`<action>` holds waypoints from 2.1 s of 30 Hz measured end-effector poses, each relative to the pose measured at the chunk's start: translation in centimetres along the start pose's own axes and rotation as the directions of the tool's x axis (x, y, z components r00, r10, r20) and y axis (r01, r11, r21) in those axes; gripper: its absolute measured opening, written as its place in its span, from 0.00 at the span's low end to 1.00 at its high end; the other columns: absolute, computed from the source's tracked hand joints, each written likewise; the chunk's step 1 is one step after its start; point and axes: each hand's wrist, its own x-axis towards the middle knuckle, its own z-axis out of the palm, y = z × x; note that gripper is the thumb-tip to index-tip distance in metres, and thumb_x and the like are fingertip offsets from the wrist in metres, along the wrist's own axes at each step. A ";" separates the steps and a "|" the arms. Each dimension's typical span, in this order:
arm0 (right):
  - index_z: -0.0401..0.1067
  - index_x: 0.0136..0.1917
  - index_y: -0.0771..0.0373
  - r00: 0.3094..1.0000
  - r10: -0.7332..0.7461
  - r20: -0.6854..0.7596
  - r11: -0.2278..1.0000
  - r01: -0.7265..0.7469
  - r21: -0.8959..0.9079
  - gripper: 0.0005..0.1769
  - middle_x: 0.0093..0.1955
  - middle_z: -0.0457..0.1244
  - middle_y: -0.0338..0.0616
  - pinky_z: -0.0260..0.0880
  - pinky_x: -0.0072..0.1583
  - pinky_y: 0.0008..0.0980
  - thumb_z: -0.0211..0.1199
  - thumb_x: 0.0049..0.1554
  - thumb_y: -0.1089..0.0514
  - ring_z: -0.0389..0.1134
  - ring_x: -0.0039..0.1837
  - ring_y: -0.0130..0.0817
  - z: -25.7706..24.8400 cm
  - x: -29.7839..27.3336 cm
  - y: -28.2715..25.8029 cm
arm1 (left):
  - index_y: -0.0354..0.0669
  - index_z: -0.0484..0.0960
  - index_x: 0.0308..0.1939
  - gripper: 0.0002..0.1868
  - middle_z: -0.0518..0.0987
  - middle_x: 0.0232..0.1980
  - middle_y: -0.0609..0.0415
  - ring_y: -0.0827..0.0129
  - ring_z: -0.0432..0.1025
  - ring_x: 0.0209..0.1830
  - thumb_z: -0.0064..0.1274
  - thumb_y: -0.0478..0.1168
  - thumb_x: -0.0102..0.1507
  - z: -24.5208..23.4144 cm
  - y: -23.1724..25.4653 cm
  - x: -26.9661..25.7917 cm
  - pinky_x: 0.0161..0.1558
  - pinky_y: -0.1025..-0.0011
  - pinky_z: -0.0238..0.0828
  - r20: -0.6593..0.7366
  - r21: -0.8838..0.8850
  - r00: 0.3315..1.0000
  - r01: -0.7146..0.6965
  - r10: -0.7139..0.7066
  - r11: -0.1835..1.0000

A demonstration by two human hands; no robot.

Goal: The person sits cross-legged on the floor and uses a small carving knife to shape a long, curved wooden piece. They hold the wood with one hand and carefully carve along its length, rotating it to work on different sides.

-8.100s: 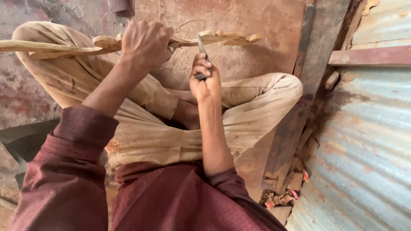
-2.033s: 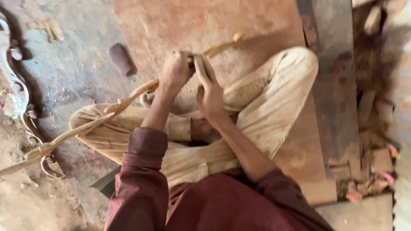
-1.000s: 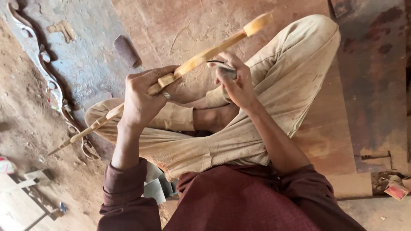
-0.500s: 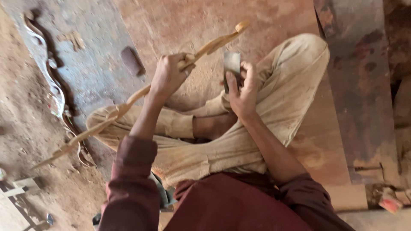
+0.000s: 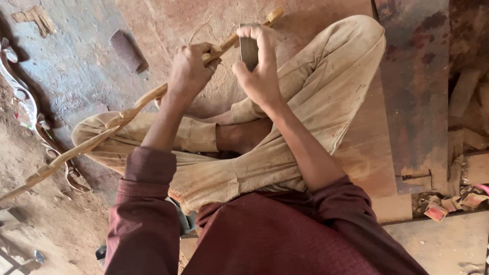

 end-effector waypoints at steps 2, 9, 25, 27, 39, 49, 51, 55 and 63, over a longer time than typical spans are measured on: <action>0.60 0.71 0.62 0.919 0.350 0.181 0.860 -0.392 0.327 0.29 0.59 0.65 0.62 0.71 0.39 0.31 0.54 0.55 0.67 0.69 0.49 0.41 0.3 1.2 0.1 | 0.39 0.87 0.48 0.12 0.86 0.37 0.43 0.56 0.81 0.30 0.64 0.36 0.61 0.1 0.0 0.1 0.34 0.62 0.77 0.026 0.015 0.999 0.034 -0.034 0.999; 0.57 0.72 0.63 0.890 0.297 0.347 0.699 -0.450 0.556 0.33 0.78 0.55 0.54 0.77 0.40 0.29 0.50 0.53 0.59 0.73 0.60 0.35 -0.3 1.4 0.7 | 0.39 0.88 0.46 0.10 0.85 0.34 0.42 0.58 0.81 0.29 0.64 0.36 0.61 -0.2 0.1 0.1 0.33 0.62 0.77 0.018 -0.006 0.999 0.046 -0.046 0.999; 0.51 0.84 0.60 0.954 0.076 0.290 0.977 -0.014 -0.212 0.40 0.84 0.52 0.53 0.64 0.77 0.42 0.49 0.60 0.72 0.56 0.83 0.50 3.4 -0.1 -2.0 | 0.41 0.88 0.42 0.11 0.84 0.34 0.39 0.47 0.79 0.30 0.64 0.37 0.56 -0.1 -0.7 0.8 0.34 0.54 0.75 0.001 0.064 0.999 0.039 -0.039 0.997; 0.50 0.85 0.57 0.946 0.087 0.312 0.981 -0.027 -0.194 0.40 0.84 0.51 0.52 0.64 0.78 0.40 0.47 0.62 0.73 0.55 0.83 0.50 4.0 -0.6 -2.3 | 0.41 0.87 0.42 0.09 0.84 0.36 0.40 0.49 0.80 0.34 0.62 0.36 0.58 -0.2 -1.0 0.3 0.38 0.56 0.77 -0.007 -0.036 1.000 0.005 -0.005 0.999; 0.52 0.84 0.56 0.952 -0.023 0.305 0.961 0.105 -0.256 0.40 0.85 0.52 0.51 0.58 0.83 0.39 0.45 0.61 0.76 0.53 0.86 0.47 4.2 -1.1 -3.3 | 0.40 0.89 0.41 0.08 0.83 0.34 0.40 0.48 0.78 0.30 0.62 0.35 0.58 2.9 -3.8 0.0 0.34 0.55 0.76 -0.097 -0.131 0.987 -0.138 0.126 0.982; 0.50 0.83 0.57 0.929 0.260 0.263 0.939 -0.181 -0.292 0.38 0.83 0.57 0.47 0.73 0.48 0.37 0.48 0.61 0.72 0.67 0.42 0.42 5.1 0.7 -2.5 | 0.38 0.87 0.40 0.06 0.82 0.32 0.42 0.53 0.77 0.27 0.63 0.37 0.62 2.3 -3.6 1.0 0.27 0.57 0.74 -0.062 0.031 0.997 -0.052 0.054 0.998; 0.48 0.83 0.58 0.922 0.268 0.281 0.959 -0.226 -0.171 0.40 0.85 0.51 0.49 0.70 0.42 0.34 0.47 0.59 0.72 0.63 0.38 0.37 3.4 -0.3 -3.1 | 0.39 0.88 0.40 0.07 0.82 0.32 0.41 0.51 0.77 0.30 0.64 0.36 0.60 2.1 -3.4 1.1 0.31 0.56 0.74 -0.139 0.012 0.984 -0.109 0.110 0.994; 0.54 0.78 0.60 0.884 0.415 0.215 0.875 -0.452 0.171 0.30 0.76 0.57 0.50 0.76 0.42 0.33 0.48 0.63 0.67 0.70 0.42 0.32 -0.5 -3.7 -2.3 | 0.38 0.87 0.39 0.09 0.81 0.33 0.42 0.48 0.77 0.35 0.68 0.37 0.57 3.4 -4.4 0.0 0.39 0.55 0.75 -0.407 0.068 0.861 -0.305 0.306 0.950; 0.73 0.60 0.75 0.959 0.281 0.031 0.959 -0.279 -0.050 0.11 0.48 0.61 0.42 0.63 0.53 0.27 0.66 0.71 0.62 0.58 0.47 0.22 -1.8 -2.1 2.8 | 0.39 0.86 0.40 0.08 0.80 0.31 0.42 0.50 0.76 0.29 0.62 0.37 0.58 3.8 -4.7 1.4 0.30 0.55 0.74 -0.200 -0.039 0.976 -0.098 0.089 0.994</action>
